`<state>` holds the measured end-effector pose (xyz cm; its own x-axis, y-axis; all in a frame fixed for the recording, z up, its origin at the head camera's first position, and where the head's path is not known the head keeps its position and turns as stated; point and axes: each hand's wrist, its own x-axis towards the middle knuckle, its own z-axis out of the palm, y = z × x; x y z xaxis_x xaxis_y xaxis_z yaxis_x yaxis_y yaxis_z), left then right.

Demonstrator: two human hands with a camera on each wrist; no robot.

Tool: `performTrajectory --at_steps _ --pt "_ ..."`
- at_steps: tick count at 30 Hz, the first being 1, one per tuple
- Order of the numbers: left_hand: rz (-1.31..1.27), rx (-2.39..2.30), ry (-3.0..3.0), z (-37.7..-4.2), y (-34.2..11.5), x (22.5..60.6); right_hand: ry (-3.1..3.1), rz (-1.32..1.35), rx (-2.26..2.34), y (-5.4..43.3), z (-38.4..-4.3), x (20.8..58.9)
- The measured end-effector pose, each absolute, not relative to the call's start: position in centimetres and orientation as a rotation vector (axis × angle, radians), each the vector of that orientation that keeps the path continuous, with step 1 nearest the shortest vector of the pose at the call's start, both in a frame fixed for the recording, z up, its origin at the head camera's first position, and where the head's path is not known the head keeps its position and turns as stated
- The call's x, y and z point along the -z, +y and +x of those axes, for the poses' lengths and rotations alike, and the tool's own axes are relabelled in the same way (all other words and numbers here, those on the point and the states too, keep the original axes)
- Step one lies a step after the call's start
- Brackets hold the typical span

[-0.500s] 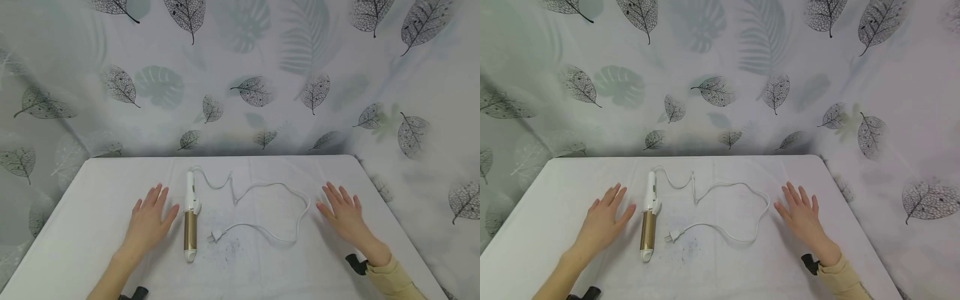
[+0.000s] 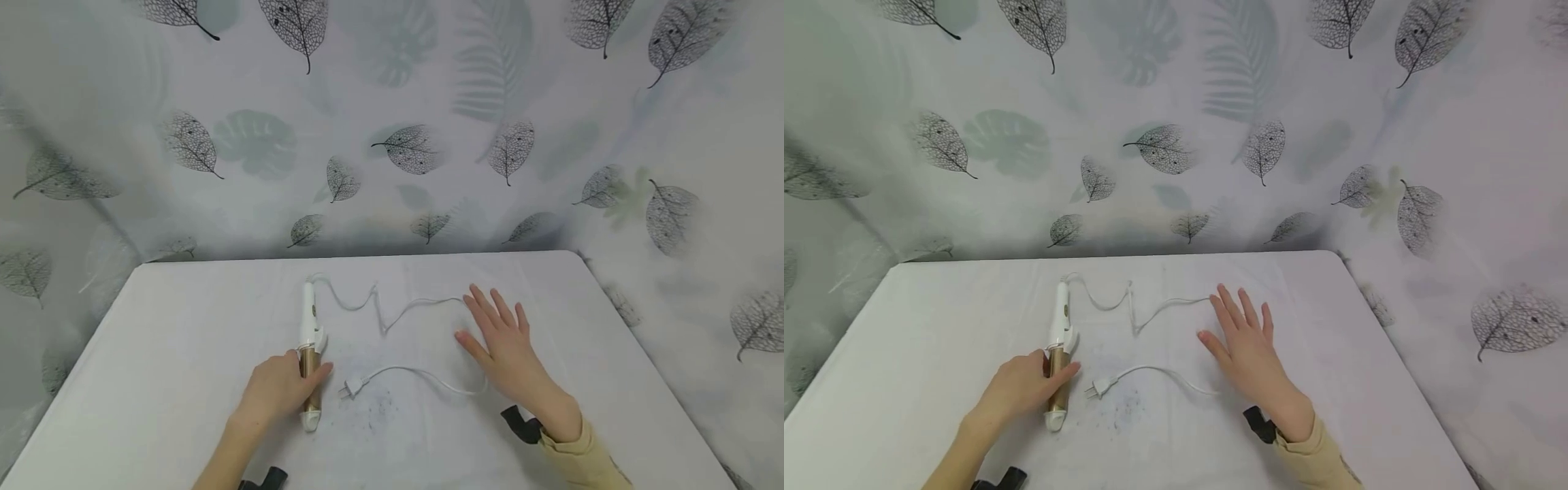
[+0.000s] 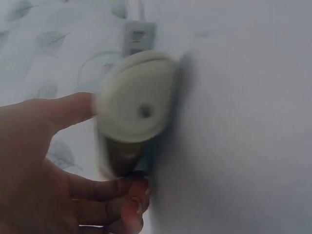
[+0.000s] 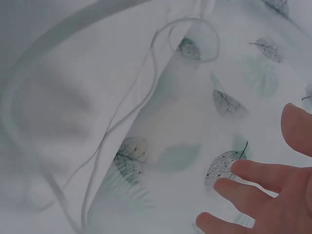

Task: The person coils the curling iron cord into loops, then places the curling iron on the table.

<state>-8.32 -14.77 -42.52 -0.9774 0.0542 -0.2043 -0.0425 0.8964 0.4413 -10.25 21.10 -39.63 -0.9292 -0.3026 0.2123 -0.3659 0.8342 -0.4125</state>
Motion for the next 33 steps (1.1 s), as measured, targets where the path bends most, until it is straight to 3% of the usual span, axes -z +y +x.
performTrajectory --at_steps 15,33 --pt "-0.024 -0.745 2.891 -8.3 -14.9 43.5 -2.906 0.734 -0.696 15.1 -9.6 36.0" --pt "0.099 -0.989 2.880 -8.3 -14.8 41.6 -2.699 0.739 -1.020 14.4 -10.3 36.5"
